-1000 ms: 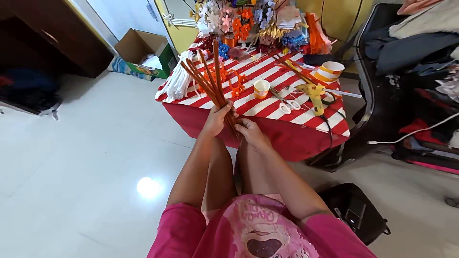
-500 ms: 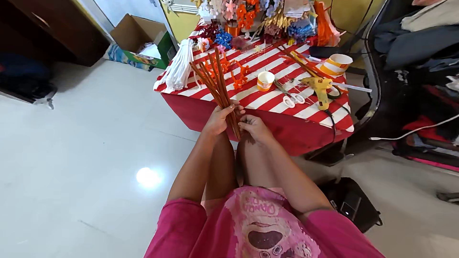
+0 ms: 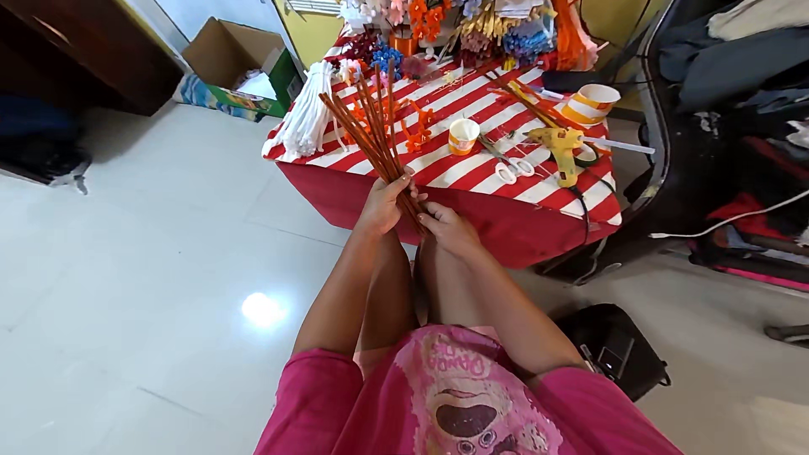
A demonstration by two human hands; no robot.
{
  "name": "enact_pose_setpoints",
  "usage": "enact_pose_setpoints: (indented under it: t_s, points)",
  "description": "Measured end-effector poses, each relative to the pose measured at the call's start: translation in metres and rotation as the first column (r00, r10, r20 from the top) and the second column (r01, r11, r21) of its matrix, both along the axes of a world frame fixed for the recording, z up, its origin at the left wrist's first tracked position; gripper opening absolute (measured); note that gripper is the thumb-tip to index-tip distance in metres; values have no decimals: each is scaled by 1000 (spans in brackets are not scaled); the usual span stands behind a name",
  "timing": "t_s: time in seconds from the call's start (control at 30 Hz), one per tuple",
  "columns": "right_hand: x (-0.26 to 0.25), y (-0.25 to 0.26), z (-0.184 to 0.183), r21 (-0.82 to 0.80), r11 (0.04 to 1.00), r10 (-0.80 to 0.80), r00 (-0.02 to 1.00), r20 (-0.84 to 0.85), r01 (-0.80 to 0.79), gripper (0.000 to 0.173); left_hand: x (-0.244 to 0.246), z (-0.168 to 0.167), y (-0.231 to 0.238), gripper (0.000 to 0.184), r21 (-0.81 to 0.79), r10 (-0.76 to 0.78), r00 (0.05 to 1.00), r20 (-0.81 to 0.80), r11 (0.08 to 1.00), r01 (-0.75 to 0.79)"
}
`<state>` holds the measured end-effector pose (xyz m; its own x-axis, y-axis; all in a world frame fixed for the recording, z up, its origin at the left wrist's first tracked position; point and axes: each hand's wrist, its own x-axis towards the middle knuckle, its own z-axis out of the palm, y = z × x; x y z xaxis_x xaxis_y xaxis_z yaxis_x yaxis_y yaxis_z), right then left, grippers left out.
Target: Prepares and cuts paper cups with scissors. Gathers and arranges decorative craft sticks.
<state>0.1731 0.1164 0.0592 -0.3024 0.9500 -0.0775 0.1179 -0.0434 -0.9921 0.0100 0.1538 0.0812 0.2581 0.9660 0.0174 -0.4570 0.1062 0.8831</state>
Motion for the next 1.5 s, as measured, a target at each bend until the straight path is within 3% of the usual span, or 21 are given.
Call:
enact_pose_setpoints:
  t_s: [0.07,0.17,0.23,0.3,0.53,0.7,0.83,1.03,1.5]
  points:
    - [-2,-2,-6,-139,988,-91,972,-217,61,32,1,0,2,18,55,50,999,18,997,-51]
    - [-11,-5,0,-468,878,-363,774,-518,99,42,5,1,3,16,188,122,992,-20,975,-116]
    - [-15,-3,7,-620,774,-531,660,-531,124,48,9,2,1,14,267,135,988,-70,957,-112]
    - [-18,2,12,-683,714,-611,613,-501,154,51,14,2,-1,13,313,129,988,-88,945,-95]
    - [-18,5,22,-692,711,-612,594,-522,125,59,19,4,0,13,412,130,987,-93,908,-81]
    - [-18,1,28,-618,780,-552,570,-609,95,40,19,4,2,14,429,115,989,-89,901,-66]
    - [-17,-3,25,-550,830,-499,566,-656,94,35,17,5,4,16,434,87,993,-74,900,-46]
    - [-23,-4,28,-608,785,-577,503,-643,122,33,22,3,2,17,478,77,991,-108,878,-16]
    - [-25,1,30,-644,756,-603,510,-614,118,42,24,4,2,16,459,49,988,-145,888,23]
